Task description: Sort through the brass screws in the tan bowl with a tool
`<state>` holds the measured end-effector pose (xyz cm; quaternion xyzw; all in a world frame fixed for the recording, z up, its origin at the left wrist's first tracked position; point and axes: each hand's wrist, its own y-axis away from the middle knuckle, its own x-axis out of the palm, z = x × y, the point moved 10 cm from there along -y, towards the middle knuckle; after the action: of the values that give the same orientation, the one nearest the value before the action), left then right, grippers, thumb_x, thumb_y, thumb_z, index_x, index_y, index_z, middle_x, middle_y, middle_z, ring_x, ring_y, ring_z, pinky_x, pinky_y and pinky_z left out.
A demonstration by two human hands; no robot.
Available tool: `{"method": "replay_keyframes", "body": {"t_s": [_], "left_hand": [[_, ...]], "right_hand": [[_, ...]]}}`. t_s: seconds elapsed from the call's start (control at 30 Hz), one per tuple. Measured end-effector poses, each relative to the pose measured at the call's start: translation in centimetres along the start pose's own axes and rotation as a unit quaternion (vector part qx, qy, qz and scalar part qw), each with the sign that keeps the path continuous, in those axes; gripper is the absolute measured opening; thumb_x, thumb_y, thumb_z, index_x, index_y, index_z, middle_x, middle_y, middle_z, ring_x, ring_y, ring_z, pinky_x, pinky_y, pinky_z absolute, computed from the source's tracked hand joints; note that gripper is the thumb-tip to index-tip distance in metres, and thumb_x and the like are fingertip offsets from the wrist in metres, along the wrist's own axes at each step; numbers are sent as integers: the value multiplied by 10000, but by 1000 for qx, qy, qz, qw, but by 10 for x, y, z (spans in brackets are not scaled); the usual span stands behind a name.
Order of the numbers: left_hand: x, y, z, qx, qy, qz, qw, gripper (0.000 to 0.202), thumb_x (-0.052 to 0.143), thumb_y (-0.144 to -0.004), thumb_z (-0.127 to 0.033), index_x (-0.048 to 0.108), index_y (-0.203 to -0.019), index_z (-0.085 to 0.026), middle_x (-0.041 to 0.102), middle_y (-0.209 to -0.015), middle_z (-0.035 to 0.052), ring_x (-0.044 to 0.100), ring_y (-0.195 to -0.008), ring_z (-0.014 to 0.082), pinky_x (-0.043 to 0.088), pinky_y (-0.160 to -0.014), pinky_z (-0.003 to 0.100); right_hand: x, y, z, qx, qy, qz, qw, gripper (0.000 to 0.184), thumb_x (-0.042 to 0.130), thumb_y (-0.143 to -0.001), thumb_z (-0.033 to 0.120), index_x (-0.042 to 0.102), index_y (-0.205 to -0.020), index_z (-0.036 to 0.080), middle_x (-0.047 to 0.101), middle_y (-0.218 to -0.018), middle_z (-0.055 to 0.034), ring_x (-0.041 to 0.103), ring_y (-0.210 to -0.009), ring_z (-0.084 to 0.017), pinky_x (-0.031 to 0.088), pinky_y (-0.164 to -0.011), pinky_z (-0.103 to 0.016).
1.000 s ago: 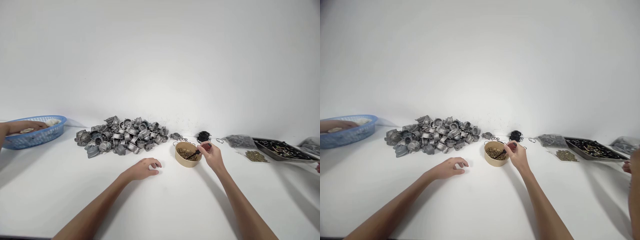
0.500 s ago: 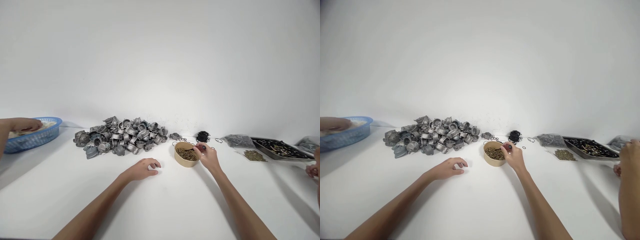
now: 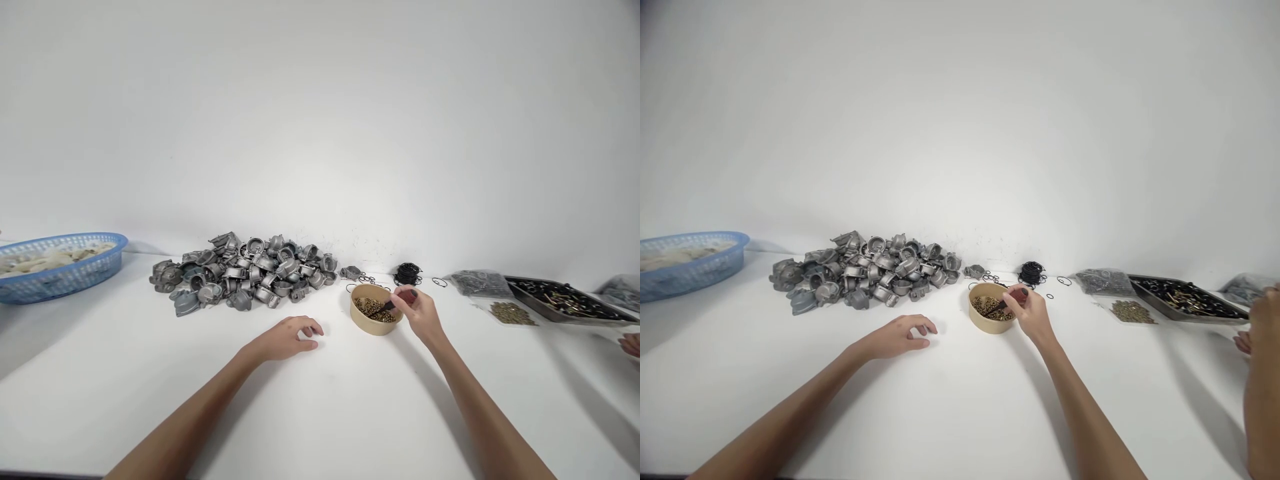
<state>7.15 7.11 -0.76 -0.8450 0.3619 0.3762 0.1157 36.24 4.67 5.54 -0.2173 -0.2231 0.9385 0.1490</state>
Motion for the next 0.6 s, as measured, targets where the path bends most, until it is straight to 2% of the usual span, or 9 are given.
{"method": "replay_keyframes", "body": {"t_s": [0.13,0.27,0.4,0.6], "left_hand": [[-1,0,-1,4,-1,-3,1000,322,597,-887,-422,666,-1176,-299,636,-1165,43,614,-1026,234,488,-821,289],[-1,0,0,-2,-2,1,1000,330,592,-888,-429,665,-1182,-299,633,-1173,48,621,-991,229,489,-813,294],[-1,0,0,-2,1,-1,1000,333,596,-884,-444,666,-1176,-302,634,-1174,46,625,-979,230,495,-809,295],[-1,-1,-1,2,-1,-3,1000,335,593,-881,-445,667,-1171,-294,636,-1170,53,619,-1009,234,499,-820,299]], "right_hand": [[-21,-2,5,-10,45,-56,997,343,639,-849,551,593,-815,212,674,-662,-35,586,-537,-179,502,-524,-300],[-35,-2,6,-25,104,-100,989,310,652,-839,524,601,-801,220,642,-654,-25,568,-588,-184,501,-596,-310],[-29,-2,4,-39,130,-94,986,275,656,-837,501,609,-833,230,676,-711,-41,624,-666,-216,533,-710,-353],[-4,-1,-4,-35,104,-40,993,269,651,-849,490,640,-936,236,745,-855,-68,712,-800,-264,574,-796,-403]]}}
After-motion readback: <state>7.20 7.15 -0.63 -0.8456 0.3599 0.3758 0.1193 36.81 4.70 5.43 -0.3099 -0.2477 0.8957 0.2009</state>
